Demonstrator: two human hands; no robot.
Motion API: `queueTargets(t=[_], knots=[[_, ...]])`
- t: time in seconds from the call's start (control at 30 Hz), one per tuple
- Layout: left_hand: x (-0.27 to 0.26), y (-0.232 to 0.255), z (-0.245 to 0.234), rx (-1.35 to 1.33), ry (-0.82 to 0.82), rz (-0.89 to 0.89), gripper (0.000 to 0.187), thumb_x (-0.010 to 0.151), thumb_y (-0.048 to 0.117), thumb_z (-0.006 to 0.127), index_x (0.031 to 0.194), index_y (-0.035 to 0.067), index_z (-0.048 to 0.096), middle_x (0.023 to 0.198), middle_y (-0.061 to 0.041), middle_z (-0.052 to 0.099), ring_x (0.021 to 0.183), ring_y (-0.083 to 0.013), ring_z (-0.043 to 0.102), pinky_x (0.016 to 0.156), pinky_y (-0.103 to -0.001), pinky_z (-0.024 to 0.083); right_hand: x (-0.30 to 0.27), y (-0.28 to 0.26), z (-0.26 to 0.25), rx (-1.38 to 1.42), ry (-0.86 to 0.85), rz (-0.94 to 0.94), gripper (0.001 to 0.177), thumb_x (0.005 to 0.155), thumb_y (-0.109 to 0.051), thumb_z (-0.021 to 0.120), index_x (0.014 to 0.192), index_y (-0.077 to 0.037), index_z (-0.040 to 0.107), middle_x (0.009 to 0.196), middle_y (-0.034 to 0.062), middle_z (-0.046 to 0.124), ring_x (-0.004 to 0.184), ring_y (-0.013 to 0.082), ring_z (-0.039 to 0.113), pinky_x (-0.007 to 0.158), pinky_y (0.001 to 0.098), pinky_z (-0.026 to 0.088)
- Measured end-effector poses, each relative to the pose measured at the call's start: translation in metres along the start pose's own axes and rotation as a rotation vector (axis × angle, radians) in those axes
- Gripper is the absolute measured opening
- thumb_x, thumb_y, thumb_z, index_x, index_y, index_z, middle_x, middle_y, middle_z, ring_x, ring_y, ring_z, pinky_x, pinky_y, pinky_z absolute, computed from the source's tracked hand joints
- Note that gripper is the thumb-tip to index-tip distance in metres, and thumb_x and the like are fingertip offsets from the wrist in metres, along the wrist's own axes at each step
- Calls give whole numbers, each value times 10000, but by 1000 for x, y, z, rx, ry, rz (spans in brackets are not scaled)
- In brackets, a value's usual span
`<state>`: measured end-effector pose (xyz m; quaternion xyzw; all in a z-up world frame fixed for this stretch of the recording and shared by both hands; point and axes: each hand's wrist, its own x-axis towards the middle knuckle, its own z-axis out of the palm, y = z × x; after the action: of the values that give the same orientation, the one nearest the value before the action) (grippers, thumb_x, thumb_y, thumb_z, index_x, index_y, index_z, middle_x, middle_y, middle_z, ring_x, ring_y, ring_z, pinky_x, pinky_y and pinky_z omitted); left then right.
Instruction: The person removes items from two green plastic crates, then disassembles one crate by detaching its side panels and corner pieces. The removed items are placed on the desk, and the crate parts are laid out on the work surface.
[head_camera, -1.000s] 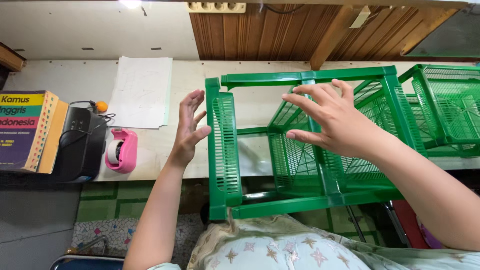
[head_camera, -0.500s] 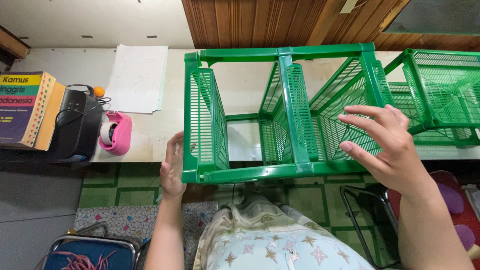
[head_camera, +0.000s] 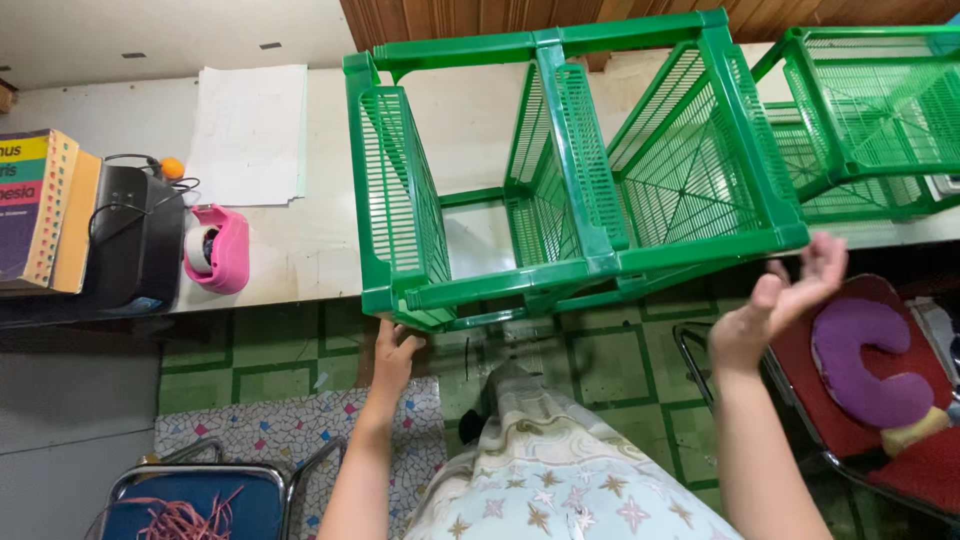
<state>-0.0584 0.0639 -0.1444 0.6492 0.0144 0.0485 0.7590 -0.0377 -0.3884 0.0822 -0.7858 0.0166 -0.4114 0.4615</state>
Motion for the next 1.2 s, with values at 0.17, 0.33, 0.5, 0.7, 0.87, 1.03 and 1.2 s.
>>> queueTargets(t=[0.17, 0.33, 0.5, 0.7, 0.87, 1.03, 1.2], knots=[[4, -26, 3, 110, 2, 27, 471, 925, 25, 659, 1375, 14, 521, 1247, -71, 660, 1146, -181, 639, 967, -326, 507, -56, 83, 6, 196, -171, 415, 743, 1093, -529, 373, 1682, -145, 132, 1647, 174, 341, 1485, 330, 421, 1107, 492, 428], [9, -31, 4, 246, -10, -121, 274, 954, 98, 700, 1203, 2, 635, 997, -67, 726, 861, -143, 624, 764, -326, 504, -70, 122, 6, 186, -333, 408, 949, 1005, -348, 627, 1691, -114, 15, 1687, 226, 256, 1489, 413, 400, 1150, 507, 408], [12, -32, 6, 241, -24, -55, 238, 983, 170, 715, 1135, -11, 683, 1006, -54, 753, 903, -113, 637, 817, -303, 513, -59, 124, 12, 22, -360, 500, 1107, 880, -200, 789, 1664, -76, 16, 1662, 241, 273, 1434, 396, 457, 1099, 458, 463], [17, -31, 7, 326, 8, -81, 233, 971, 148, 718, 1123, -23, 677, 1019, -85, 766, 923, -130, 645, 844, -309, 510, -47, 122, 24, -66, -432, 421, 1017, 897, -204, 810, 1623, -8, 125, 1523, 248, 498, 1379, 349, 552, 1070, 425, 487], [20, -3, 17, 286, 30, -95, 236, 942, 78, 683, 1162, -5, 659, 1094, -84, 758, 1026, -134, 674, 905, -310, 512, -37, 104, 23, -5, -432, 560, 861, 892, -197, 780, 1551, -13, 257, 1398, 231, 572, 1203, 287, 640, 896, 392, 568], [14, 57, 24, 300, 84, -118, 287, 937, 47, 662, 1221, 11, 635, 1110, -79, 751, 1000, -154, 673, 896, -321, 511, -29, 84, 15, 67, -450, 498, 856, 920, -178, 752, 1577, -53, 218, 1414, 193, 497, 1159, 242, 618, 865, 384, 560], [8, 112, 31, 434, 146, 47, 248, 962, 40, 635, 1207, 2, 623, 1082, -87, 742, 999, -161, 694, 913, -312, 524, -16, 76, 19, 175, -424, 297, 779, 962, -197, 729, 1557, -22, 257, 1349, 171, 517, 1163, 209, 605, 932, 350, 566]])
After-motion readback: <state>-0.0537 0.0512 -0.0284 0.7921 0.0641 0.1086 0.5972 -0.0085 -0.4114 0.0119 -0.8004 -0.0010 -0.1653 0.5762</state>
